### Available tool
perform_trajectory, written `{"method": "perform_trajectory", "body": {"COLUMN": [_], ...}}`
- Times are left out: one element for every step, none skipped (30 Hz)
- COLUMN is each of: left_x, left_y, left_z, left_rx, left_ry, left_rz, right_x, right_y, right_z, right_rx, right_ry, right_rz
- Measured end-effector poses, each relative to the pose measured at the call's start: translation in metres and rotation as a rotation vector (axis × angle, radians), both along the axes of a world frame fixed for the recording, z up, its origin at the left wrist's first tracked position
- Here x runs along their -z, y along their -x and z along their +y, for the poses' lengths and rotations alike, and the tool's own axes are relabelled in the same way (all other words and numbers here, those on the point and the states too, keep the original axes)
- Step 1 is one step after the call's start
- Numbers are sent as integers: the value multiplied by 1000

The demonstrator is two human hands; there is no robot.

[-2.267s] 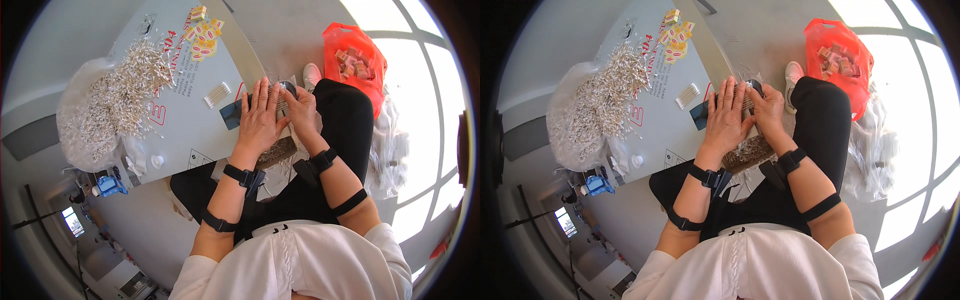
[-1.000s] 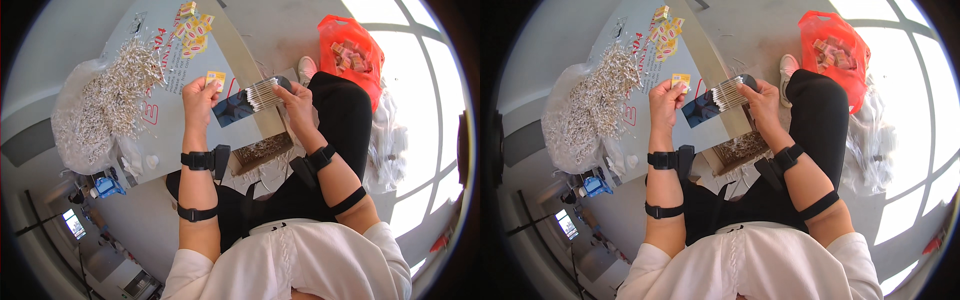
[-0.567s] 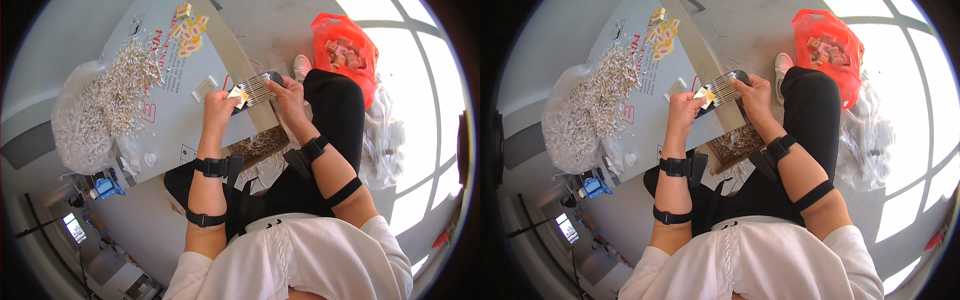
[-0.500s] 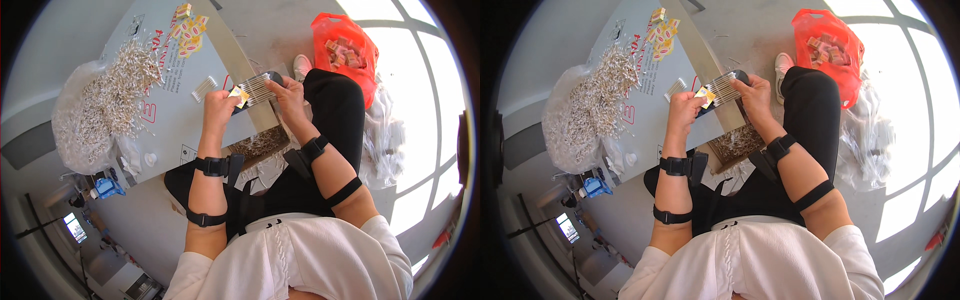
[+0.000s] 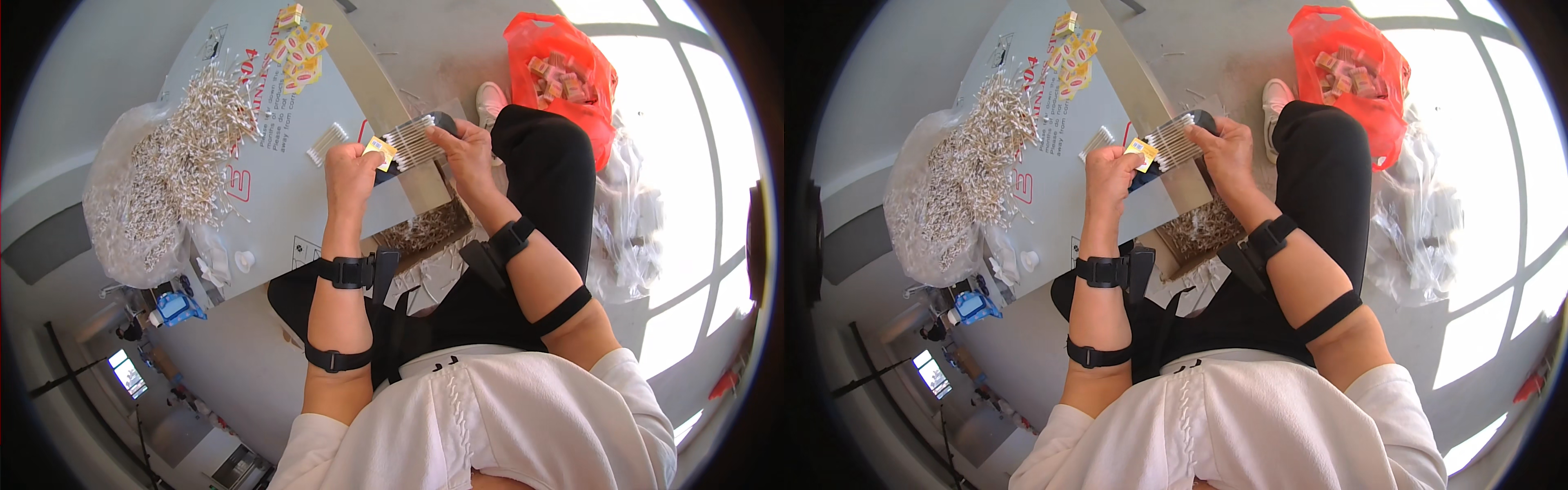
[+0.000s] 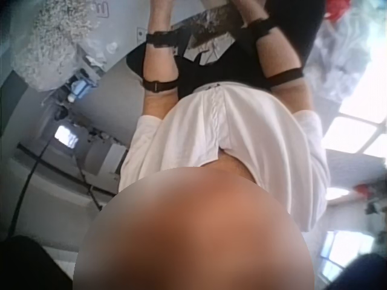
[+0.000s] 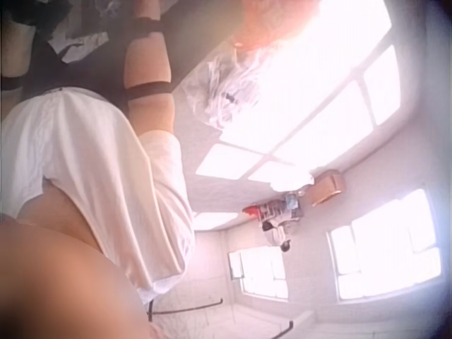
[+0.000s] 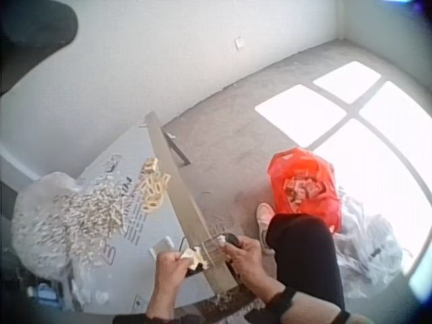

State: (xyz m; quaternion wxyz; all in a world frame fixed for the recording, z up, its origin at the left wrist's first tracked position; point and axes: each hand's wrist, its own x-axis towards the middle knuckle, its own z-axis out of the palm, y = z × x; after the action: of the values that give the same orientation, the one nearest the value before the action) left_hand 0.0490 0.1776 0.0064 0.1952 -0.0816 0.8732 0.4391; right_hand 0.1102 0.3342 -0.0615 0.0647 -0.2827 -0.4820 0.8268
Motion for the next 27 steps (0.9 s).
{"method": "perform_trajectory", "body": {"left_x": [-1,-1,-1,-2,-3,-4,-4,-4,-4,-3,-2,-2,-2,-2,-3,-3,-1,2,-1,-5,-8,-13,-12,-11,-10,-7,-3], "left_y": [0,-1,-1,-2,-3,-4,-4,-5,-4,-3,-2,0,1,1,2,2,2,3,4,3,2,1,1,1,1,2,3], "left_z": [-1,0,1,4,7,11,11,12,13,13,13,12,13,14,15,14,12,11,16,20,24,27,27,28,25,22,19], "left_rx": [-1,-2,-3,-1,1,16,28,26,52,79,78,101,127,128,138,144,141,186,237,240,141,39,40,58,71,68,142], "left_ry": [10,11,11,10,9,-16,-39,-38,-43,-48,-49,-36,-24,-25,-30,-34,-33,16,62,60,62,65,65,78,94,95,153], "left_rz": [-1,-1,-3,-6,-7,-38,-68,-68,-104,-140,-140,-154,-169,-171,-165,-157,-157,-96,-38,-40,-58,-75,-77,-77,-73,-71,24], "right_x": [0,1,1,3,5,7,6,4,3,2,1,0,-1,-1,-2,-3,-4,-5,-3,0,2,3,3,3,1,-1,-3], "right_y": [0,0,0,0,0,0,0,0,1,0,0,0,0,-1,-1,-1,-1,0,0,0,0,0,0,-1,0,0,1], "right_z": [0,-1,-1,0,0,0,0,-1,-1,-1,-2,-2,-1,0,1,1,0,-1,0,0,0,0,1,1,0,-1,-2], "right_rx": [-1,-2,-2,-1,5,11,9,10,10,9,8,7,8,2,-4,-7,-13,-19,-16,1,18,19,16,14,11,5,-2], "right_ry": [1,7,13,12,18,24,25,36,47,46,51,57,56,48,41,43,47,52,51,78,105,105,99,94,96,97,99], "right_rz": [0,6,13,12,23,34,34,31,29,28,35,43,41,27,14,14,7,0,-2,30,62,60,51,41,43,36,28]}}
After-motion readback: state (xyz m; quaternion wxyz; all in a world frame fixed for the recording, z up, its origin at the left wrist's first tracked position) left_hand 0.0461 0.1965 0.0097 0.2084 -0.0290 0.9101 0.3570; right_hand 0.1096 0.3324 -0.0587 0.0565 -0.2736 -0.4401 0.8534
